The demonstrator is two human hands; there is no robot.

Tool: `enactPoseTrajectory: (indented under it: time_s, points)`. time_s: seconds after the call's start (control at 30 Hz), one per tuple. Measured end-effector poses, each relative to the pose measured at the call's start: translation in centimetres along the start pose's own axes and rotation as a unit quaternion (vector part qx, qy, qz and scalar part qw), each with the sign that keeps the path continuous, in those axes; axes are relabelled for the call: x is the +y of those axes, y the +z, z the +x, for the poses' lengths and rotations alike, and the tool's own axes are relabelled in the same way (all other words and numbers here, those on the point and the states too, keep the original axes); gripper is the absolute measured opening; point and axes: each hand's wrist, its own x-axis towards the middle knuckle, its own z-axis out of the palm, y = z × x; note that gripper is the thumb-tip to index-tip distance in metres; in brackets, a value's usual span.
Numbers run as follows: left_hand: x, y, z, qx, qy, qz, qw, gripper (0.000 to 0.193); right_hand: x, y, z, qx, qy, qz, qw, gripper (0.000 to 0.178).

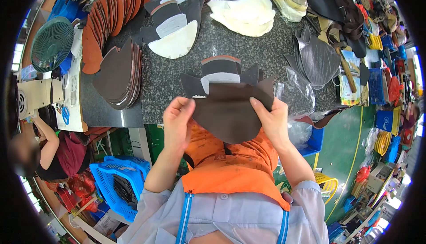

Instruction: Applying adhesive and assembling shoe upper components.

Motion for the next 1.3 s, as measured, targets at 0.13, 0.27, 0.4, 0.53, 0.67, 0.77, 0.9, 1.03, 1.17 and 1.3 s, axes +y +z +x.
enactPoseTrajectory:
  time_s: [0.13,0.27,0.4,0.53,0.67,0.77,0.9,1.03,1.17,1.3]
  points:
    - [0.2,-2.4,2.9,0.090,0.239,0.361,0.897,0.017,0.6,1.4,0.9,-0.027,-0.033,-0.137,0.990,0.016]
    - [0.4,-2.4,4.9,0.151,0.312,0.534,0.771,0.017,1.2,2.1,2.2,-0.032,-0.078,-0.235,0.968,0.021]
    - [0.3,-2.1,5.5,0.171,0.307,0.562,0.749,0.017,1.8,2.4,3.0,-0.012,-0.086,-0.258,0.962,0.022]
    - [-0.1,-2.6,6.3,0.129,0.376,0.610,0.685,0.018,1.5,2.5,3.3,-0.013,-0.104,-0.271,0.957,0.023]
    - [0.3,-1.8,5.7,0.177,0.432,0.634,0.617,0.013,2.0,2.0,3.5,0.013,-0.182,-0.432,0.883,0.024]
    - [-1.4,0.7,3.0,-0.246,0.480,0.638,0.550,0.028,1.4,1.7,4.1,0.017,-0.271,-0.469,0.841,0.023]
    - [-0.7,1.2,4.8,-0.288,0.414,0.655,0.563,0.054,1.1,-0.7,6.9,0.003,-0.122,-0.324,0.938,0.019]
    - [2.1,2.5,6.6,-0.310,0.327,0.696,0.559,0.080,0.9,-0.7,7.3,0.009,-0.080,-0.293,0.953,0.017]
    - [2.5,2.2,9.0,-0.306,0.308,0.716,0.547,0.098,1.1,-1.2,7.8,0.011,-0.093,-0.289,0.953,0.019]
    - [3.4,2.0,10.2,-0.243,0.320,0.699,0.591,0.096,-0.5,-5.1,8.4,0.171,-0.170,-0.446,0.862,0.024]
